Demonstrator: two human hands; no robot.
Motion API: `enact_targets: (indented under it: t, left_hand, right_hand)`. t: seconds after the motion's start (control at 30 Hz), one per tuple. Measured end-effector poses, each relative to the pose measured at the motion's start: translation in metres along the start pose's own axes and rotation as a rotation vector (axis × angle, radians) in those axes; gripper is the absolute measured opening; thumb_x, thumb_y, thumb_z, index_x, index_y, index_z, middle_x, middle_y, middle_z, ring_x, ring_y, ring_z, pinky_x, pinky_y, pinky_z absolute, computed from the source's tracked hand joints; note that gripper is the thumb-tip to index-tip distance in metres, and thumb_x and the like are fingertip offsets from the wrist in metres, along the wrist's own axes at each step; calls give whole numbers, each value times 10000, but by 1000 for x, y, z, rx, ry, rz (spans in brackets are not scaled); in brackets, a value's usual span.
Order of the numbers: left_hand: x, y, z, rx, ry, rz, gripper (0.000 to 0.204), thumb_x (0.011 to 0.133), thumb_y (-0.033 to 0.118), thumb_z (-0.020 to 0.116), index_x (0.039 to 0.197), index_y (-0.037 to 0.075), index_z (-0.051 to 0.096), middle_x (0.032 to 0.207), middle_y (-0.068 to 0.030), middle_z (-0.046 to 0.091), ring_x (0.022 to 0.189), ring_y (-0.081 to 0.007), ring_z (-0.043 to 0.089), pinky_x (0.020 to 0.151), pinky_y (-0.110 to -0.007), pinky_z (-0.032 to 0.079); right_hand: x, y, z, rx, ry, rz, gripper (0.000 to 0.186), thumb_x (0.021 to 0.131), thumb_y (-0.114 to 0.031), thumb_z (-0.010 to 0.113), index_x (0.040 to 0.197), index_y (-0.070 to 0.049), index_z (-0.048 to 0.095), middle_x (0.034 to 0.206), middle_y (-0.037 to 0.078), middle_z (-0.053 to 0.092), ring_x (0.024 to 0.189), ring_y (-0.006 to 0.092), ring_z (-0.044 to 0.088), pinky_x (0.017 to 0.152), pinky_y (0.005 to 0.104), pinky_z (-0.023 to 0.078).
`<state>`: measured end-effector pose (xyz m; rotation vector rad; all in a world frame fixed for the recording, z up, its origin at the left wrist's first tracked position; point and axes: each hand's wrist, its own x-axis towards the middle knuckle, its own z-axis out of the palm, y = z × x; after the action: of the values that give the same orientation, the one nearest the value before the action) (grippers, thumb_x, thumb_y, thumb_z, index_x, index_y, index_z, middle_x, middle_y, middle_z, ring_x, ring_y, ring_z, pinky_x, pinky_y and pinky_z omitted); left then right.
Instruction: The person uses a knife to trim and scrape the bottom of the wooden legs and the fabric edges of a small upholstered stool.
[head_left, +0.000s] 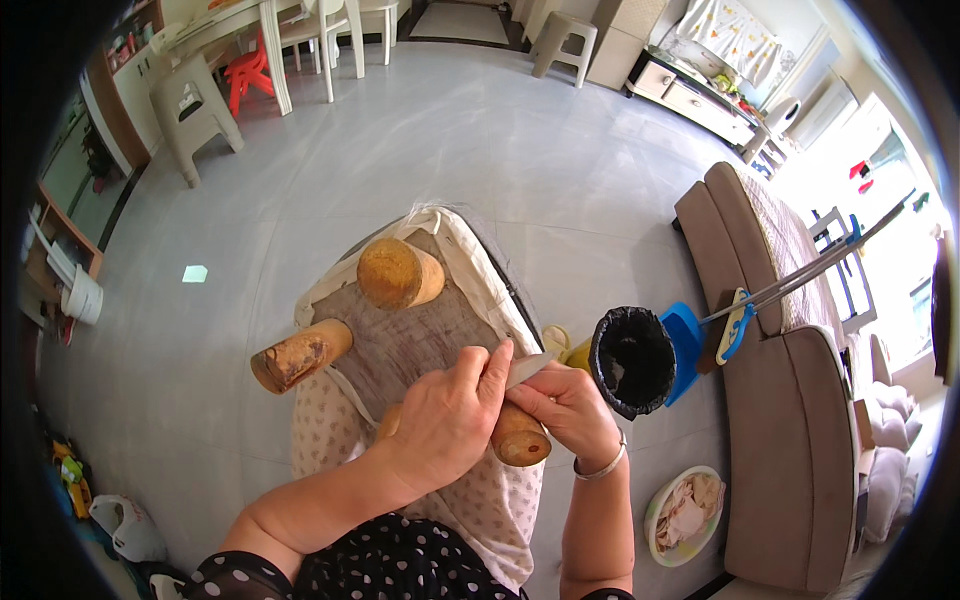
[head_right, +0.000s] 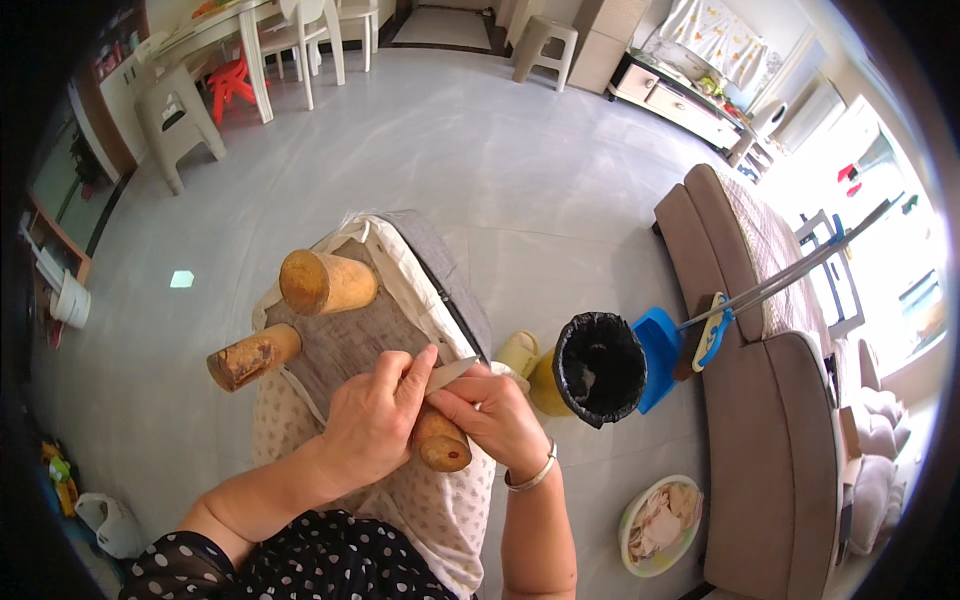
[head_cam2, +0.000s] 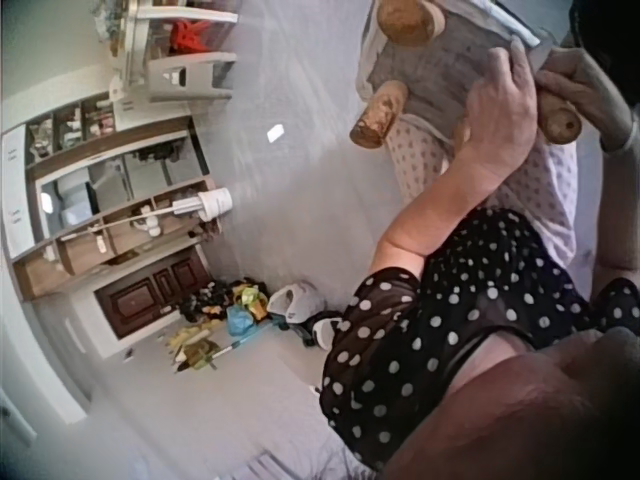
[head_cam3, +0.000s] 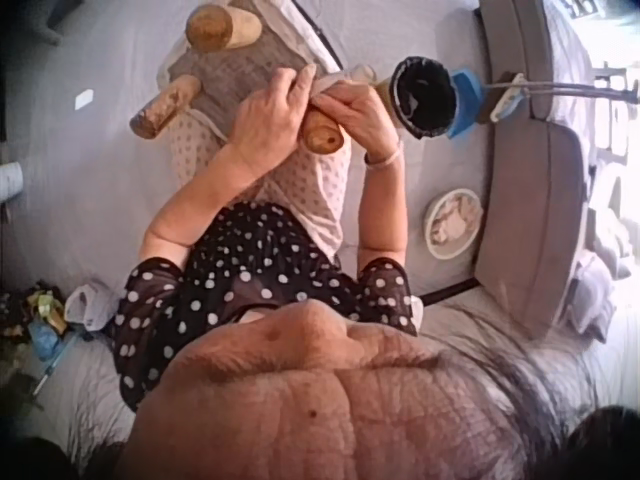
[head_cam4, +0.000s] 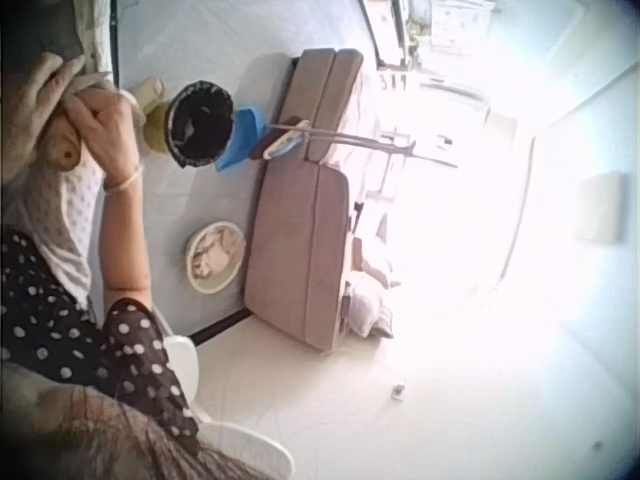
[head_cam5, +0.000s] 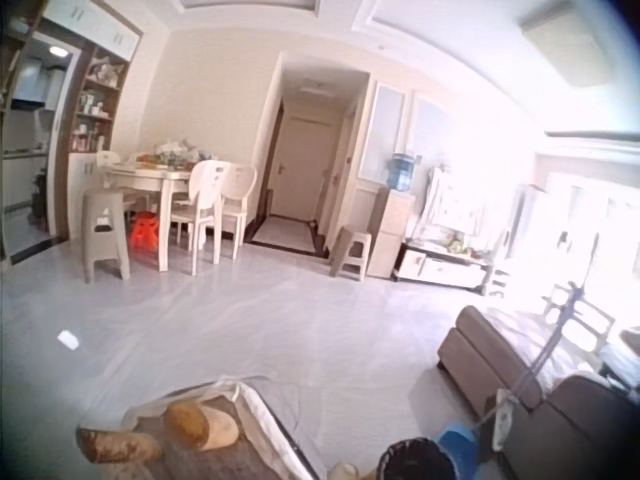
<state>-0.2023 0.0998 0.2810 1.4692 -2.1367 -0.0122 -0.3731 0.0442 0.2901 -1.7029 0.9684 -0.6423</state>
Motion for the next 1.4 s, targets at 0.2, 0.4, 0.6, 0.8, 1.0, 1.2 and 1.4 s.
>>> enact_targets:
  t: [0.2, 0.4, 0.6, 0.8, 1.0, 1.2, 1.4]
  left_hand:
    - [4, 2, -3, 66, -27, 34, 644, 680, 24, 623, 1295, -65, 452, 957, -121, 468, 701, -243, 557, 592, -329, 472]
    - [8, 6, -8, 84, 163, 184, 591, 716, 47, 612, 1290, 1, 480, 1155, -117, 496, 1051, -275, 524, 899, -393, 430]
    - [-13, 14, 18, -376, 130, 379, 492, 670, 15, 631, 1158, 28, 574, 1168, -121, 536, 1126, -302, 507, 995, -464, 397]
    - [-29, 19, 35, -562, 231, 408, 384, 702, -35, 686, 1067, 22, 582, 1082, -102, 560, 975, -285, 586, 829, -391, 523]
    - [-26, 17, 33, -542, 180, 360, 456, 669, 8, 710, 1098, 64, 565, 1146, -92, 560, 1032, -275, 579, 893, -405, 469]
    - [-21, 7, 33, -597, 107, 244, 532, 605, 54, 740, 1101, 89, 550, 1169, -82, 558, 1116, -281, 536, 1006, -430, 360]
    - [-21, 5, 36, -578, 106, 227, 551, 614, 67, 740, 1125, 91, 535, 1180, -78, 547, 1127, -284, 530, 1009, -441, 357]
  right_hand:
    - [-2, 8, 7, 197, -17, 122, 204, 836, -141, 668, 751, 44, 677, 685, 39, 621, 629, 67, 528, 570, 239, 433]
    - [-6, 12, 26, 534, 205, 57, 202, 871, -154, 637, 786, 26, 670, 701, -16, 613, 663, 27, 521, 565, 199, 415]
    - [-12, 24, 51, 1051, 484, 36, 156, 950, -153, 526, 897, -25, 600, 811, 0, 600, 703, 49, 518, 616, 200, 433]
    - [-13, 23, 6, 800, 1031, -431, 153, 975, -173, 439, 971, -44, 519, 838, 83, 604, 742, 167, 546, 720, 318, 458]
    - [-49, 48, 12, -282, 626, -322, 50, 902, -21, 476, 947, -34, 493, 641, 84, 552, 497, 226, 539, 446, 311, 429]
    - [-51, 55, 0, -939, 274, -302, 210, 735, -55, 572, 941, -64, 536, 791, 54, 524, 674, 198, 601, 543, 308, 494]
    - [-52, 41, -5, -1060, 203, -299, 350, 730, -65, 570, 1079, -36, 562, 794, 59, 522, 735, 184, 599, 544, 280, 499]
